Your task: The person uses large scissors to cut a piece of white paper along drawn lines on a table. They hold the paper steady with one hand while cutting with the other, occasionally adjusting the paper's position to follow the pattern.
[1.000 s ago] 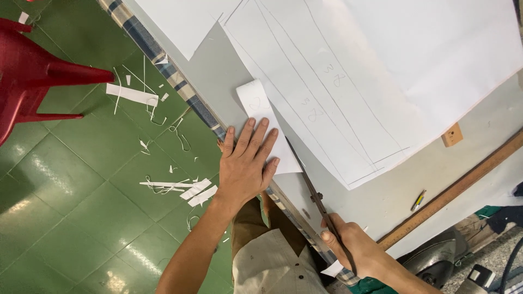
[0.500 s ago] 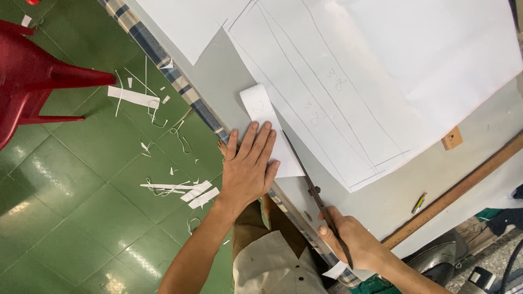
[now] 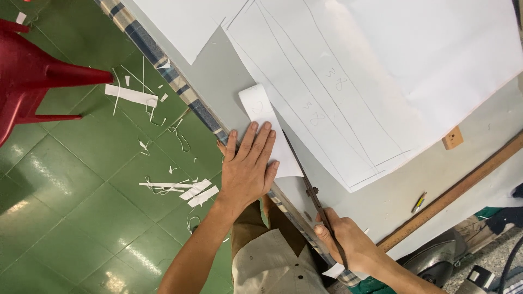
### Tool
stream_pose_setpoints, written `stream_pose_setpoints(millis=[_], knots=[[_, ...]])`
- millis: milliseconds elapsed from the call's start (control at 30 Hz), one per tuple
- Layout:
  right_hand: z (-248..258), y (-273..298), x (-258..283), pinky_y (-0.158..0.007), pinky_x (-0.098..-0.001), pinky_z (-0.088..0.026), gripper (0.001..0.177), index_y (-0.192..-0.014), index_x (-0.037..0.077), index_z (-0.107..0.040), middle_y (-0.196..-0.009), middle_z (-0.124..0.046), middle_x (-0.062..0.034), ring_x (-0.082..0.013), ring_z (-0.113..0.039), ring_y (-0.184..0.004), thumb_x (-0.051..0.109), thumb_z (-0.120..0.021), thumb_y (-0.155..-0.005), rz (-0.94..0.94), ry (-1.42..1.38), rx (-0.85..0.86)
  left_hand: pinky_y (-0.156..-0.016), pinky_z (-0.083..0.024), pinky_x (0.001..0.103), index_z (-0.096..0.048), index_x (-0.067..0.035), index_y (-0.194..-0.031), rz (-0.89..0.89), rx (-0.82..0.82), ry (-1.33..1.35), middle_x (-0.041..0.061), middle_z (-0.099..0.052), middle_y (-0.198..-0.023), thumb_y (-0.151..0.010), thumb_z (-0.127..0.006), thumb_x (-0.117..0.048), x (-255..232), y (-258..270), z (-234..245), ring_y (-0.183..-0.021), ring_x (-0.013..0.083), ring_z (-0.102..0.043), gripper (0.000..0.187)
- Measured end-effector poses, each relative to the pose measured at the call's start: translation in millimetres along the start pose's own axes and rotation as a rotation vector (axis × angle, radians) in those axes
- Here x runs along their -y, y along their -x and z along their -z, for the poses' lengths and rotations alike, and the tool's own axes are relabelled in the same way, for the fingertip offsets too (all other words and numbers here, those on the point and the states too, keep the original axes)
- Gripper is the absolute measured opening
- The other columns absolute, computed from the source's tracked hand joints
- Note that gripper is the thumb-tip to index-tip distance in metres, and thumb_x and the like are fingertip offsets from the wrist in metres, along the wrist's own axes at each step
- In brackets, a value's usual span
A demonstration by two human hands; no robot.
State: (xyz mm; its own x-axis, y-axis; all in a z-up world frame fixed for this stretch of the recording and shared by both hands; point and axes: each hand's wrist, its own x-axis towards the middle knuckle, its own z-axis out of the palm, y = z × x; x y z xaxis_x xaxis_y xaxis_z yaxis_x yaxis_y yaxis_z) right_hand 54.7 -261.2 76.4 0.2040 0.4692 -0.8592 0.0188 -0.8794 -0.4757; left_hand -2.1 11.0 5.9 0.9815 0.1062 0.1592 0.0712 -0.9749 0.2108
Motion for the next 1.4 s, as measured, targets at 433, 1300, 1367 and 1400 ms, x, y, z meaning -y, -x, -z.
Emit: stream_pose_setpoints(millis=[433, 1300, 1367, 1400], knots=[[-2.2, 22.1, -26.2, -0.034, -0.0262, -0.038, 0.062, -0.124, -0.001, -0.055, -0.043, -0.044, 0.0028, -0.0106, -0.04, -0.032, 0.051, -0.055, -0.091, 0.094, -0.499, -0.278, -0.129, -0.018, 0.065, -0.031, 0.001, -0.158, 0.075, -0.014, 0.284, 0.021, -0.026, -0.168, -0.108, -0.051, -0.047, 19.6, -6.6, 7.6, -0.157, 0.041, -0.029, 0.073], [-35.6, -37.3, 5.5, -0.049, -0.0451, -0.044, 0.07, -0.128, 0.004, -0.047, -0.063, -0.067, -0.0143, -0.0371, -0.062, -0.054, 0.063, -0.055, -0.091, -0.699, -0.689, -1.169, -0.119, -0.036, 0.039, -0.043, -0.007, -0.152, -0.16, 0.517, 0.904, 0.013, -0.049, -0.157, -0.093, -0.065, -0.042, -146.1, -431.0, 24.4, -0.145, 0.0283, -0.045, 0.071], [-29.3, -30.1, 26.3, -0.07, -0.0456, -0.052, 0.07, -0.131, 0.004, -0.051, -0.083, -0.073, -0.0182, -0.0367, -0.069, -0.078, 0.062, -0.057, -0.093, -0.754, -0.717, -1.173, -0.121, -0.034, 0.045, -0.052, -0.005, -0.144, -0.526, 0.416, 0.712, 0.017, -0.052, -0.152, -0.099, -0.063, -0.037, -94.4, -376.8, 31.5, -0.144, 0.0319, -0.046, 0.056], [-25.6, -24.3, 31.8, -0.091, -0.0461, -0.06, 0.069, -0.134, 0.004, -0.055, -0.103, -0.079, -0.0221, -0.0363, -0.077, -0.102, 0.061, -0.059, -0.095, -0.794, -0.711, -1.18, -0.123, -0.032, 0.05, -0.062, -0.002, -0.136, -0.861, 0.276, 0.521, 0.021, -0.056, -0.147, -0.105, -0.061, -0.031, -69.5, -350.4, 34.8, -0.142, 0.0354, -0.048, 0.043]])
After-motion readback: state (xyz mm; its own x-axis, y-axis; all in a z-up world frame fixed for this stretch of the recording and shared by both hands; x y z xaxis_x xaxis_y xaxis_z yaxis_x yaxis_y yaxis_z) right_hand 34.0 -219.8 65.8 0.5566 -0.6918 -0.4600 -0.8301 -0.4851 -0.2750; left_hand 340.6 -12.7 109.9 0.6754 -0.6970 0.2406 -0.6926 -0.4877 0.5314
